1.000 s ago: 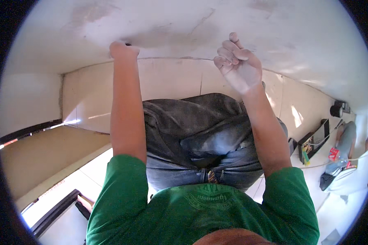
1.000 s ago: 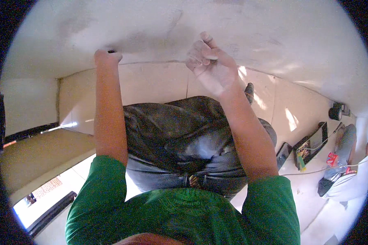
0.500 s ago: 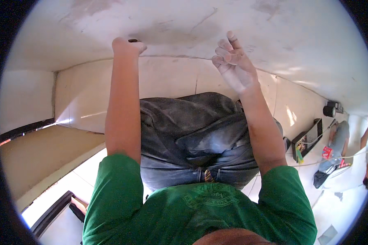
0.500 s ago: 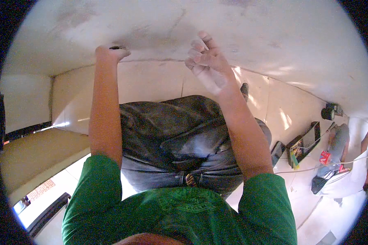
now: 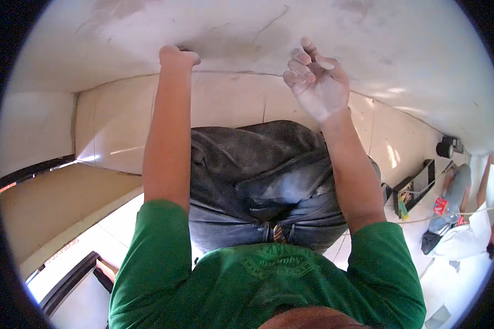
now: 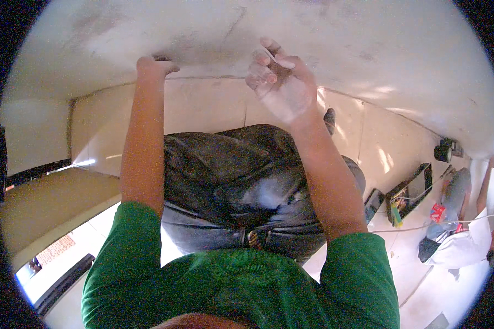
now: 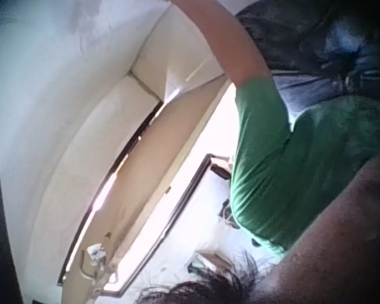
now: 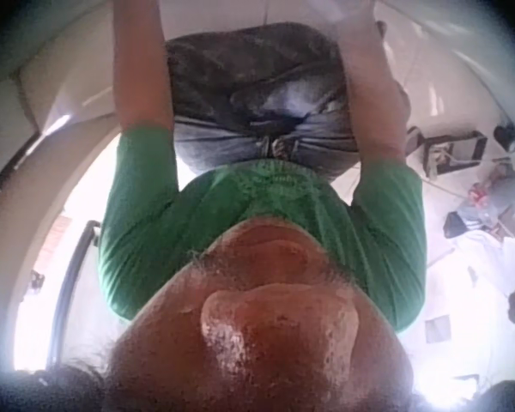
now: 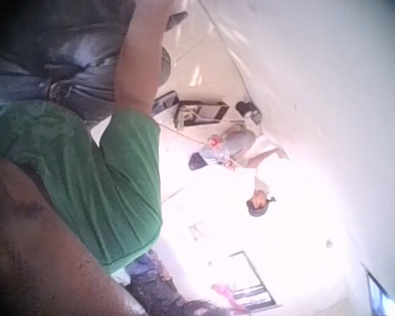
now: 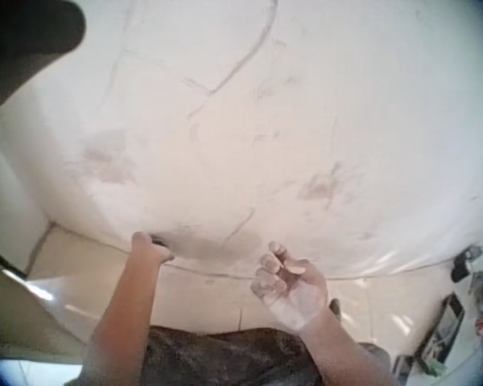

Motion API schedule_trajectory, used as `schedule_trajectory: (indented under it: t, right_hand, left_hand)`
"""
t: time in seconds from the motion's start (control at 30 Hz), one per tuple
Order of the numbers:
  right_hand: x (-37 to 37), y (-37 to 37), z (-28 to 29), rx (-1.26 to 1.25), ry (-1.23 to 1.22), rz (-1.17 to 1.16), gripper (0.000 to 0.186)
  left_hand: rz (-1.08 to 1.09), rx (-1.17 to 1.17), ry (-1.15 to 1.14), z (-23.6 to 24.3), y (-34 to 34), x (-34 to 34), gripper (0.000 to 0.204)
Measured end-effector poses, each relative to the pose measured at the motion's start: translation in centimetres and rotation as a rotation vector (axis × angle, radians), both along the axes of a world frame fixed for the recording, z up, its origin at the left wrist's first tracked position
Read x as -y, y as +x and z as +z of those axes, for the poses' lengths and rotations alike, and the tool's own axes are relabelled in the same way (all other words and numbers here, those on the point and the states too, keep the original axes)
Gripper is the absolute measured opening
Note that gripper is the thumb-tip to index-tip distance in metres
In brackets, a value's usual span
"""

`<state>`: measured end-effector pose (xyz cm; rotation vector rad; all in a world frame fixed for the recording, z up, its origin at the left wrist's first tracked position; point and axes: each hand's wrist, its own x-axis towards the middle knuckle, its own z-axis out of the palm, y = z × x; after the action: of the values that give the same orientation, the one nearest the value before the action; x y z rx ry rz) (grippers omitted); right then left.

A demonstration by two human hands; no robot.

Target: Sanding down a plastered wall to prepare it for painting.

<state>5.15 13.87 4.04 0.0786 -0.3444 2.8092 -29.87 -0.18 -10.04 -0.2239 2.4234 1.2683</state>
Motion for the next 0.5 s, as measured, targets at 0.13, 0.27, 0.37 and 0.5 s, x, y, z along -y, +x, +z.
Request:
schedule_trajectory:
  t: [0.13, 0.27, 0.37, 0.5]
  right_hand:
    - [-0.2, 0.1, -0.1, -0.015, -0.025, 0.011, 0.034]
    - [-0.4, 0.2, 0.0, 0.003, -0.024, -0.021, 0.031]
    - [0.1, 0.0, 0.2, 0.034, 0.027, -0.034, 0.034]
    - [0.5, 0.1, 0.3, 0.158, 0.250, -0.134, 0.037]
  left_hand:
    - [-0.281, -0.198, -0.651, 4.5, 3.2, -1.1, 0.024]
    - [-0.515, -0.221, -0.353, 9.3, 7.6, 0.2, 0.031]
    - [-0.420, -0.191, -0.477, 10.9, 9.5, 0.4, 0.027]
    - [-0.225, -0.162, -0.354, 9.5, 8.8, -0.5, 0.026]
